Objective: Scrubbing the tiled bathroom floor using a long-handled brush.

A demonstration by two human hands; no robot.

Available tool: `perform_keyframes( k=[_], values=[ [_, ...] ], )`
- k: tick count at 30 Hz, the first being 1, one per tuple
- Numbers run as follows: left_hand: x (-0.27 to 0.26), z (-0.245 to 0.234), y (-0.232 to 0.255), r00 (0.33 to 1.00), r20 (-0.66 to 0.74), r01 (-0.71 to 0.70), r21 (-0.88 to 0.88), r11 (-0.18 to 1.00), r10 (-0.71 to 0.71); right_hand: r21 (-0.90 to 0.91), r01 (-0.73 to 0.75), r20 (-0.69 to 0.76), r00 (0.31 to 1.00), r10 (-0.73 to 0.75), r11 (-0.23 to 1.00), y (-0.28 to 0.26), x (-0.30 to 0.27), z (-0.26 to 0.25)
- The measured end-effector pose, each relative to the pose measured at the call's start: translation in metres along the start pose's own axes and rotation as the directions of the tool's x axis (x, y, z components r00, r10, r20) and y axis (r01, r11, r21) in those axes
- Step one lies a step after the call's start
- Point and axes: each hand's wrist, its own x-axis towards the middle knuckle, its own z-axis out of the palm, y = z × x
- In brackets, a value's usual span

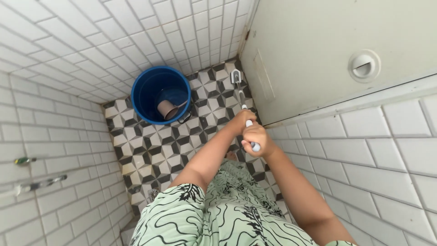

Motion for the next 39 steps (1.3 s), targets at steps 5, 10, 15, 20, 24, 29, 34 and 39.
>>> perform_keyframes(
  k=[5,10,15,20,24,29,34,39],
  values=[
    [0.029,-0.019,0.040,0.992,0.032,0.123,0.032,0.992,-0.124,0.037,-0.027,-0.011,1.000,0.028,0.999,0.008,0.016,-0.024],
    [0.036,-0.044,0.105,0.986,0.037,0.163,-0.005,0.987,-0.163,0.133,-0.007,-0.115,0.993,0.022,0.991,-0.018,0.050,-0.046],
    [0.053,-0.064,0.072,0.974,0.085,0.209,0.047,0.977,-0.212,0.085,0.036,-0.166,0.986,-0.022,0.996,0.010,0.071,-0.028],
    [0.049,-0.072,-0.024,0.992,0.118,0.032,0.018,0.999,-0.034,-0.023,-0.019,-0.217,0.976,0.013,1.000,0.032,0.082,0.018],
    [0.015,-0.116,0.007,0.985,0.133,-0.096,-0.094,0.991,0.108,-0.115,-0.066,-0.329,0.944,0.025,0.991,0.005,0.114,0.051],
    [-0.019,-0.153,0.012,0.979,0.164,-0.090,-0.166,0.982,0.118,-0.106,-0.090,-0.458,0.888,0.031,0.990,0.006,0.116,0.112],
    [-0.009,-0.191,-0.027,0.952,0.261,-0.137,-0.110,0.985,0.161,-0.169,-0.107,-0.419,0.907,0.027,0.980,0.057,0.114,0.158],
    [-0.039,-0.203,-0.024,0.955,0.203,-0.184,-0.167,0.969,0.216,-0.188,-0.140,-0.400,0.915,0.054,0.972,0.026,0.135,0.182]
  ],
)
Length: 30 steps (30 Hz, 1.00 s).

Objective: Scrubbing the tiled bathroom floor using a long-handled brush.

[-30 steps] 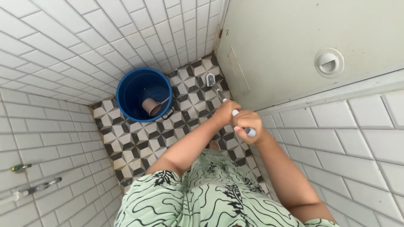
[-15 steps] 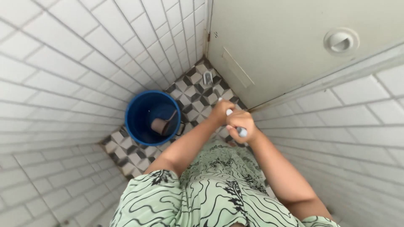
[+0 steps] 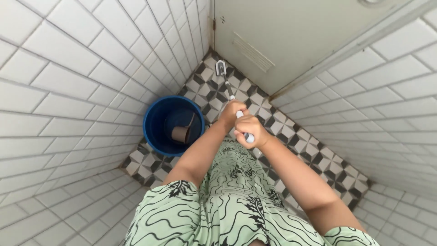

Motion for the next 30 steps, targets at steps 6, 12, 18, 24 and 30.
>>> perform_keyframes(
  k=[6,12,18,24,30],
  values=[
    [-0.073,0.012,0.084,0.998,-0.048,-0.048,-0.208,0.977,0.039,-0.054,-0.043,-0.197,0.980,0.031,0.998,-0.087,-0.017,0.032],
    [-0.092,0.022,-0.016,0.984,0.163,-0.056,-0.082,0.995,0.069,-0.070,-0.014,-0.038,0.999,0.011,0.997,-0.056,-0.064,0.064],
    [-0.127,0.024,0.073,0.986,0.168,-0.010,-0.042,0.999,0.017,-0.063,-0.051,-0.089,0.995,0.045,0.997,-0.092,-0.101,0.068],
    [-0.178,0.061,0.114,0.999,0.022,0.049,-0.277,0.960,-0.045,-0.096,-0.018,-0.204,0.979,-0.002,0.995,-0.156,-0.106,0.078],
    [-0.161,0.063,0.032,0.980,0.186,-0.024,-0.262,0.965,0.075,-0.157,-0.030,-0.173,0.985,0.002,0.987,-0.112,-0.122,0.099]
  ],
)
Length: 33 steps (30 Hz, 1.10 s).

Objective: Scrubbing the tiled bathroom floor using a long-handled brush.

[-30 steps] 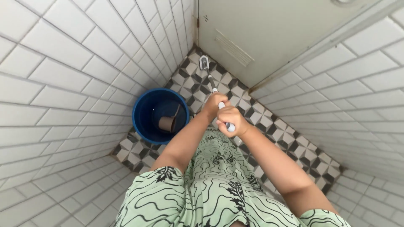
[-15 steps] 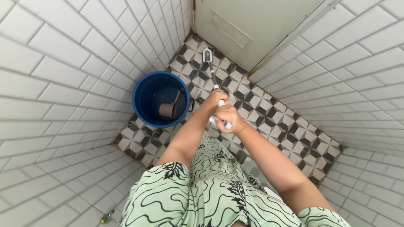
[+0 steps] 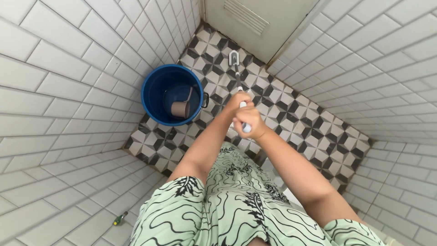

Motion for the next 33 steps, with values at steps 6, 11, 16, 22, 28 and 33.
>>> perform_keyframes(
  k=[6,11,16,22,28,33],
  values=[
    [-0.049,0.035,0.023,0.998,0.040,0.046,-0.083,0.996,-0.042,-0.071,-0.017,-0.054,0.998,0.013,0.997,-0.069,-0.006,-0.001],
    [-0.033,0.046,0.013,0.998,0.050,-0.029,-0.020,0.999,0.030,-0.067,0.016,-0.111,0.993,-0.024,0.998,-0.059,-0.012,-0.014],
    [-0.007,0.023,0.006,0.986,0.156,-0.051,-0.039,0.998,0.056,-0.112,0.027,-0.044,0.999,-0.032,0.993,-0.042,-0.004,-0.012],
    [-0.009,0.041,0.030,0.961,0.274,0.036,0.006,0.999,-0.036,-0.126,-0.030,-0.160,0.987,0.009,0.992,-0.063,-0.009,-0.028],
    [0.013,0.017,0.042,0.943,0.331,-0.005,-0.065,0.998,0.026,-0.149,-0.050,-0.283,0.959,0.006,0.988,-0.062,0.033,-0.017],
    [0.032,-0.030,0.021,0.894,0.434,-0.081,-0.082,0.993,0.109,-0.224,-0.035,-0.337,0.940,-0.044,0.974,-0.013,0.037,0.032]
  ],
)
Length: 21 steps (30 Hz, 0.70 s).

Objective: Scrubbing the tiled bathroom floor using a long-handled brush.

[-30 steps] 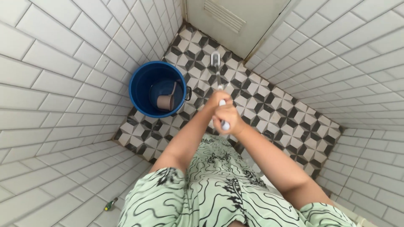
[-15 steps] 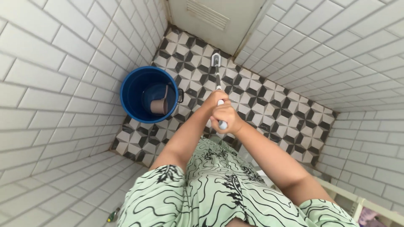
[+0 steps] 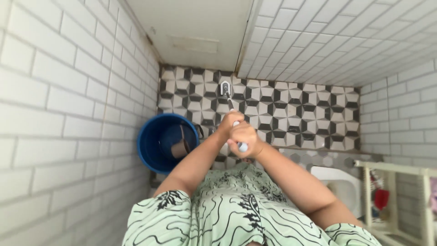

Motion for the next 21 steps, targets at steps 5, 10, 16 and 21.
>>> perform_keyframes(
  k=[5,10,16,21],
  values=[
    [-0.028,-0.032,0.001,0.988,0.152,0.030,-0.078,0.997,-0.018,-0.053,-0.051,-0.036,0.998,0.049,0.997,-0.020,0.016,0.040],
    [-0.070,-0.046,0.047,0.982,0.188,0.017,-0.136,0.990,0.009,-0.040,-0.128,-0.055,0.991,0.125,0.991,-0.046,0.000,0.080],
    [-0.068,-0.063,0.024,0.965,0.250,-0.023,-0.207,0.978,0.075,-0.213,-0.061,-0.105,0.994,0.039,0.975,-0.053,0.041,0.106],
    [-0.059,-0.031,-0.038,0.934,0.323,-0.133,-0.089,0.987,0.155,-0.213,-0.287,-0.125,0.956,0.266,0.934,-0.062,0.009,0.100]
  ],
)
